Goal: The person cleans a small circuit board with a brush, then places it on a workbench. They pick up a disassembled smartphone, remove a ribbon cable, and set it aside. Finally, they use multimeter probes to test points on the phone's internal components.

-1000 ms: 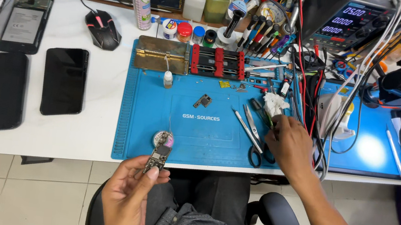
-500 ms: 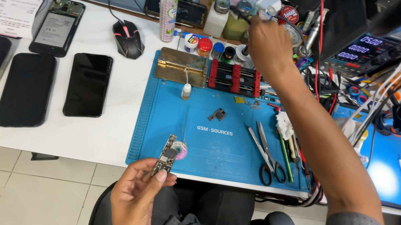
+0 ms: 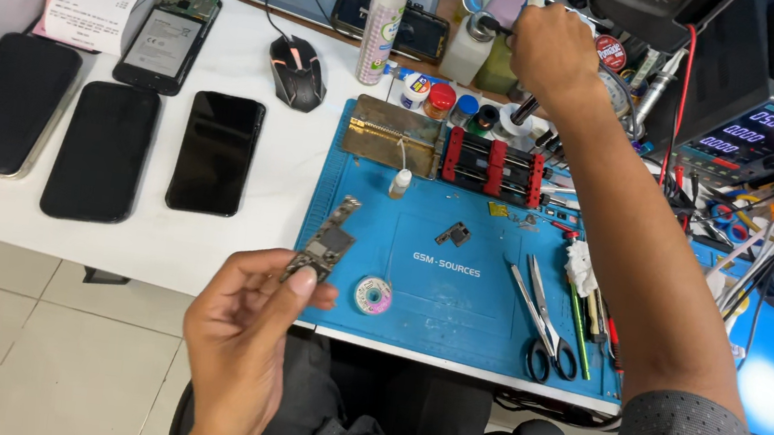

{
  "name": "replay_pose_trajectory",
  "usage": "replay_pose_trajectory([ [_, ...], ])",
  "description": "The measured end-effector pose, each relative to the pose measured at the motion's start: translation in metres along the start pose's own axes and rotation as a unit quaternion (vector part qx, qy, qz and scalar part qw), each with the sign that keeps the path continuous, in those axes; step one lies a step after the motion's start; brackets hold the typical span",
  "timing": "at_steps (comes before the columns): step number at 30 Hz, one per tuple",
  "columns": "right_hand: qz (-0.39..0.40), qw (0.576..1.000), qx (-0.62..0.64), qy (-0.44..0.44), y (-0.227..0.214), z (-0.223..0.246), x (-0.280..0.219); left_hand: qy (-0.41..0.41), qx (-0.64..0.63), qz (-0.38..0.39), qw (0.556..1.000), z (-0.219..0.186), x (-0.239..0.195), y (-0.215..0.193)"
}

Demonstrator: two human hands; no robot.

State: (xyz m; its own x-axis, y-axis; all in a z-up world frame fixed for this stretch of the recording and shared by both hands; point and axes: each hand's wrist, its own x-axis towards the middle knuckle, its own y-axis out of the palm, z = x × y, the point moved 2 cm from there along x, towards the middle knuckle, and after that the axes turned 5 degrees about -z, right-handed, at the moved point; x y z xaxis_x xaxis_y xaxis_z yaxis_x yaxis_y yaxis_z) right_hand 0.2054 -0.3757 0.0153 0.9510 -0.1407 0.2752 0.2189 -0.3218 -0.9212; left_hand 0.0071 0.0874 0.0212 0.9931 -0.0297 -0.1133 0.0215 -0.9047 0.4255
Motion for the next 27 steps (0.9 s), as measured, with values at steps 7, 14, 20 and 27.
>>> replay_pose_trajectory([
  [7, -0.174, 0.979, 0.102, -0.036, -0.03, 0.003, -0.05, 0.042, 0.024, 0.055, 0.997, -0.014, -0.032, 0.017],
  [14, -0.247, 0.908, 0.339, 0.006, -0.174, 0.106, -0.308, 0.024, 0.034, 0.056, 0.998, 0.013, -0.053, 0.02],
  [20, -0.196, 0.902, 0.383, 0.033, -0.154, 0.121, -0.432, 0.017, 0.049, 0.069, 0.996, 0.031, -0.073, 0.04],
  [27, -0.203, 0.912, 0.355, 0.018, -0.165, 0.116, -0.434, 0.064, 0.071, 0.101, 0.99, 0.045, -0.092, 0.059],
])
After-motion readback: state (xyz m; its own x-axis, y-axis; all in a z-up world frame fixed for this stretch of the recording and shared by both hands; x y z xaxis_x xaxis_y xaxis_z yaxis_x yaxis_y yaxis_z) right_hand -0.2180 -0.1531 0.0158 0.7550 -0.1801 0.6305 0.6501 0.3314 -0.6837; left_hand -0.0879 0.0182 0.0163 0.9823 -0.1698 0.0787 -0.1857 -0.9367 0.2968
